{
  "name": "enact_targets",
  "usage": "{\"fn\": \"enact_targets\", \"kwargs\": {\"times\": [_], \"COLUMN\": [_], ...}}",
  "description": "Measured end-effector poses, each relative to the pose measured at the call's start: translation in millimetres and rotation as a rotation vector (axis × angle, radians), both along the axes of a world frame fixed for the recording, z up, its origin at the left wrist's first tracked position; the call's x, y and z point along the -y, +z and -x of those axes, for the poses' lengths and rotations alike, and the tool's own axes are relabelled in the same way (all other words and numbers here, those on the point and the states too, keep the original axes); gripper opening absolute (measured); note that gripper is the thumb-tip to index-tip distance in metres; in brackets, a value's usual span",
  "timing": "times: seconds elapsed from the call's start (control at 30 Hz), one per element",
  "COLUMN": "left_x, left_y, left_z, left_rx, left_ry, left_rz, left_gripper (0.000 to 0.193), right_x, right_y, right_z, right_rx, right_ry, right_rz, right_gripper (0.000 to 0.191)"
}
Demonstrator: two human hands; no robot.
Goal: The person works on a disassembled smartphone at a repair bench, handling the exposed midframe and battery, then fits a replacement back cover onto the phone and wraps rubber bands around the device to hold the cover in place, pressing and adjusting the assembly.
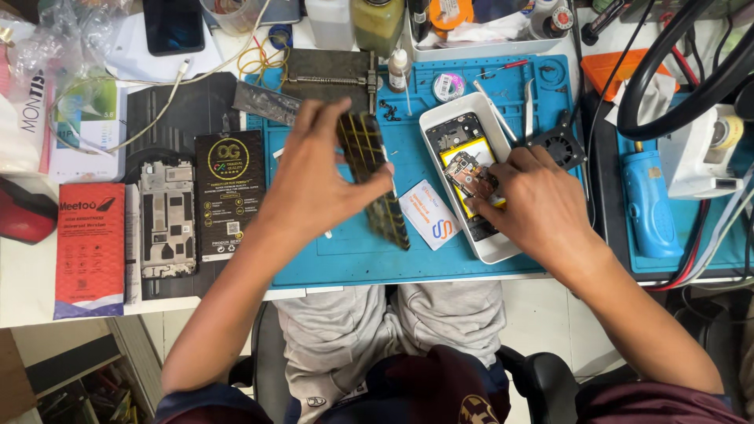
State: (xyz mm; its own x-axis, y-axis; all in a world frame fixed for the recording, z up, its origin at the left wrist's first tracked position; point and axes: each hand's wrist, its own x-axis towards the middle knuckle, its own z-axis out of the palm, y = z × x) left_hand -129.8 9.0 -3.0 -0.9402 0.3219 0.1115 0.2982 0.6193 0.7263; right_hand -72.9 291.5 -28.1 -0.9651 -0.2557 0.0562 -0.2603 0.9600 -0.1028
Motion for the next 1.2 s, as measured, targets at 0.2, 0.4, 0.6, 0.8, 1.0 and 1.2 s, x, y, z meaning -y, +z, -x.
{"fn": "enact_targets", "kwargs": {"times": [0.2,0.4,0.6,0.8,1.0,1.2], "left_x": [21,53,83,96,102,102], "left_y": [0,-19,-47,-67,-75,-67], "left_z": [-8,-27,-48,-64,-47,-40], "left_rx": [-0.228,-0.152,-0.139,0.225,-0.101,-0.063], "left_ry": [-0.133,-0.132,-0.143,-0.069,-0.265,-0.257], "left_rz": [-0.260,-0.326,-0.357,-0.638,-0.309,-0.172], "left_gripper": [0.092,0.095,0.095,0.101,0.103,0.100], "right_x": [7,19,62,89,94,61], "right_y": [-2,10,14,13,27,61], "right_z": [1,-3,3,28,30,29], "right_rx": [-0.020,-0.087,-0.101,0.153,0.162,0.280], "right_ry": [-0.016,0.035,0.347,0.337,0.333,0.355], "right_rz": [0.011,0.092,0.050,-0.156,-0.177,0.197], "right_gripper": [0.038,0.035,0.056,0.062,0.028,0.017]}}
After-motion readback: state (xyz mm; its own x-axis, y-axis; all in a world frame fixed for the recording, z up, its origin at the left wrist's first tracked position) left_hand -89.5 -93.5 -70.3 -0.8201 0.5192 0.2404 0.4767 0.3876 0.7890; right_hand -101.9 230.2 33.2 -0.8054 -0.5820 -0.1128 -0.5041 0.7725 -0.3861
